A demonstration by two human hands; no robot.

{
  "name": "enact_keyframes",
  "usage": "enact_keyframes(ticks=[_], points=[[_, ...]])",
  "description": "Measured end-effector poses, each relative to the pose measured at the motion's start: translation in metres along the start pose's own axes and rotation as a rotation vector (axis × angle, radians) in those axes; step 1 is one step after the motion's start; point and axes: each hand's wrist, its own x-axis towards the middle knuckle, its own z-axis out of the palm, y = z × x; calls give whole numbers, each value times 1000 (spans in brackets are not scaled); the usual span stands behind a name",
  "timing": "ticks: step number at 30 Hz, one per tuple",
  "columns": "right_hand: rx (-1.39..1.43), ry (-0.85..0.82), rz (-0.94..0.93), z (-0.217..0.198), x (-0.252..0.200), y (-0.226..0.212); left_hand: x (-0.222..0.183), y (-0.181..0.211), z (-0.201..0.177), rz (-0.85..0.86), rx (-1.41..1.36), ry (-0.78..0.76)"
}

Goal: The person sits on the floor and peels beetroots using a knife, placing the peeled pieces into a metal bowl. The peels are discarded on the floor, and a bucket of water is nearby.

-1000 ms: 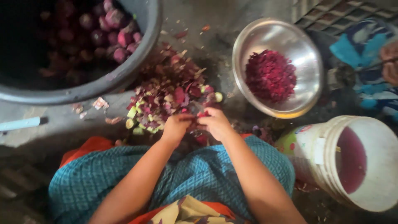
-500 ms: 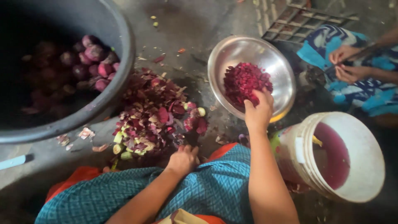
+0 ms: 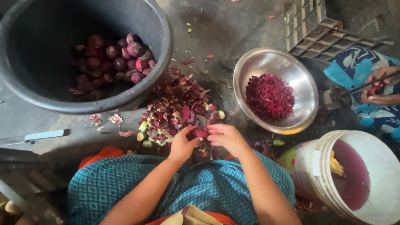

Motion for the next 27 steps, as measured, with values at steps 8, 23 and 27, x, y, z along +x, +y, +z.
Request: enact_keyframes(ticks=[8, 23, 27], points=[[-172, 105, -339, 23, 19, 20, 1, 7, 0, 152, -135, 42], [-34, -76, -263, 1, 62, 33, 21, -5, 3, 52, -45, 145], [131, -86, -149, 0, 74, 46, 28, -10, 2, -80, -25, 150]])
